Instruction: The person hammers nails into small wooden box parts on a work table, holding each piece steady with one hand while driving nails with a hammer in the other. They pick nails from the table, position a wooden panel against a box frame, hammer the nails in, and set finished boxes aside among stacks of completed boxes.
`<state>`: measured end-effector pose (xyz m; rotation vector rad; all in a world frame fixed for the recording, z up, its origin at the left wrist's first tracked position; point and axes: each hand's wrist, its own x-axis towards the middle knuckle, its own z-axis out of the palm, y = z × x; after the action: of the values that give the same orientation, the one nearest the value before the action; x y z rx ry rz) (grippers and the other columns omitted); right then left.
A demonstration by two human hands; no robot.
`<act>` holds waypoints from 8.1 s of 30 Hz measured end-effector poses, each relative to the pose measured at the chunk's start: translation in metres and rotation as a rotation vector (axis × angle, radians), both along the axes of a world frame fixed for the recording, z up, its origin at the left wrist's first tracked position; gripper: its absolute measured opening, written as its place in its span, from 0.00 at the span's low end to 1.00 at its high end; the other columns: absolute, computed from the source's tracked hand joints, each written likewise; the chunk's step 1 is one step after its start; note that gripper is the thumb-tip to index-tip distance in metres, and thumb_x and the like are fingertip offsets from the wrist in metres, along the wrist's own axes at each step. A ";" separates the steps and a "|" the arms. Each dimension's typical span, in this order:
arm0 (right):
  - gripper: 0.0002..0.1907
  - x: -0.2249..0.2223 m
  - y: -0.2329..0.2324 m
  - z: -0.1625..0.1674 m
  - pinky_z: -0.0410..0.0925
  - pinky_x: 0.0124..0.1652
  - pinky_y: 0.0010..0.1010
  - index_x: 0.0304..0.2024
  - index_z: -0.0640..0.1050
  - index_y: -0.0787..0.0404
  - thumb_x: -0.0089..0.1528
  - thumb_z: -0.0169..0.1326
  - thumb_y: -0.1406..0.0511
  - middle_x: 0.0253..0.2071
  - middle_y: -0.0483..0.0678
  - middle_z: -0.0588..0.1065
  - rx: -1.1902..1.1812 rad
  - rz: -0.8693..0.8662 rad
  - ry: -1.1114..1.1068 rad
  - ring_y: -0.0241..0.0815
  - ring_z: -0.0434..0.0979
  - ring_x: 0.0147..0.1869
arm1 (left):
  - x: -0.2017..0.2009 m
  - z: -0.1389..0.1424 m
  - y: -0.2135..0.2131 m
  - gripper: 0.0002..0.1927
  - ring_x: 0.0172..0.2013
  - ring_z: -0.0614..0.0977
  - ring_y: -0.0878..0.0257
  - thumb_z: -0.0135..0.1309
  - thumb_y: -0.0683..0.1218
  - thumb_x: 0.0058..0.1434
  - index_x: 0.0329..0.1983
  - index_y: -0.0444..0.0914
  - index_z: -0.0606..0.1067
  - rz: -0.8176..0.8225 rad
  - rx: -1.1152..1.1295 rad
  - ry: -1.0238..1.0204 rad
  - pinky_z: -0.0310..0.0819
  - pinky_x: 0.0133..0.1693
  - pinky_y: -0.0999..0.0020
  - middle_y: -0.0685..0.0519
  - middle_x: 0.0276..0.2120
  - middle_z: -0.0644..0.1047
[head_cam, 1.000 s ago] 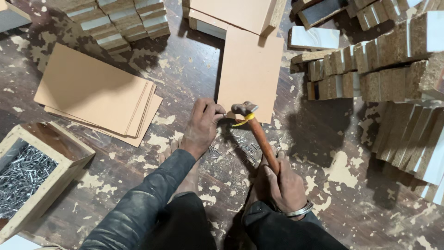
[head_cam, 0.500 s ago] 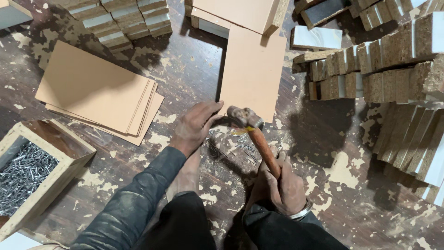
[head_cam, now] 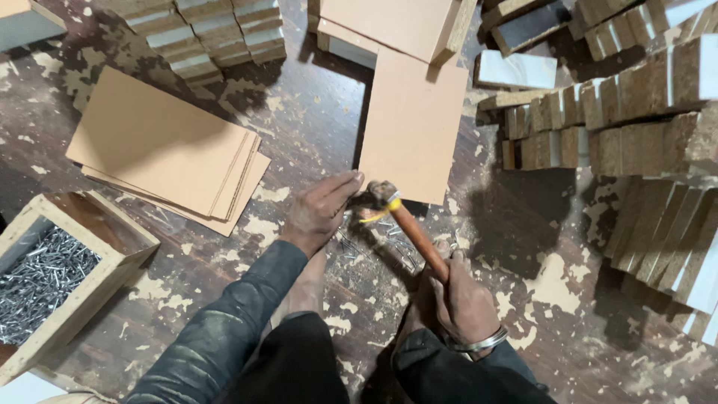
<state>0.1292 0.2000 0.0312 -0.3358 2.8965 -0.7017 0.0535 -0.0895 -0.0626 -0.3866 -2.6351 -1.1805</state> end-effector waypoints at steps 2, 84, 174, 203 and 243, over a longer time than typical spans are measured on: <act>0.27 0.000 0.005 0.001 0.71 0.26 0.47 0.58 0.69 0.68 0.59 0.58 0.64 0.34 0.64 0.78 0.026 0.008 -0.013 0.63 0.79 0.27 | -0.002 -0.005 -0.001 0.17 0.50 0.85 0.54 0.54 0.36 0.65 0.56 0.39 0.79 0.011 -0.028 0.027 0.82 0.52 0.65 0.49 0.54 0.81; 0.31 -0.094 0.029 0.077 0.73 0.56 0.33 0.62 0.68 0.66 0.59 0.63 0.66 0.54 0.49 0.75 -0.721 -0.045 0.033 0.40 0.78 0.56 | -0.047 0.155 -0.039 0.13 0.49 0.77 0.54 0.51 0.50 0.66 0.44 0.38 0.79 -0.452 0.041 -0.257 0.62 0.59 0.52 0.49 0.43 0.78; 0.28 -0.042 -0.042 -0.052 0.73 0.61 0.39 0.62 0.68 0.71 0.69 0.46 0.56 0.60 0.60 0.74 -1.772 -0.760 -0.747 0.51 0.76 0.63 | 0.013 0.045 0.030 0.20 0.35 0.84 0.61 0.56 0.52 0.65 0.47 0.30 0.79 0.073 1.024 -0.859 0.82 0.42 0.66 0.46 0.37 0.83; 0.44 -0.060 -0.051 -0.067 0.80 0.42 0.35 0.61 0.69 0.69 0.67 0.27 0.39 0.48 0.65 0.79 -1.543 -0.793 -0.902 0.52 0.85 0.47 | 0.002 0.067 0.021 0.20 0.41 0.86 0.62 0.61 0.49 0.59 0.54 0.42 0.77 0.101 0.269 -0.689 0.84 0.39 0.67 0.50 0.44 0.81; 0.19 -0.063 -0.036 -0.033 0.74 0.41 0.44 0.52 0.80 0.62 0.60 0.63 0.61 0.40 0.59 0.80 -0.191 -0.197 0.297 0.60 0.81 0.42 | 0.003 0.053 0.006 0.19 0.42 0.82 0.52 0.64 0.47 0.56 0.49 0.35 0.78 0.122 0.077 -0.444 0.77 0.45 0.59 0.45 0.42 0.79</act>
<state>0.0662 0.1640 -0.0015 -0.1897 3.1808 -1.0467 0.0568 -0.0830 -0.0100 0.0620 -2.9098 -1.4610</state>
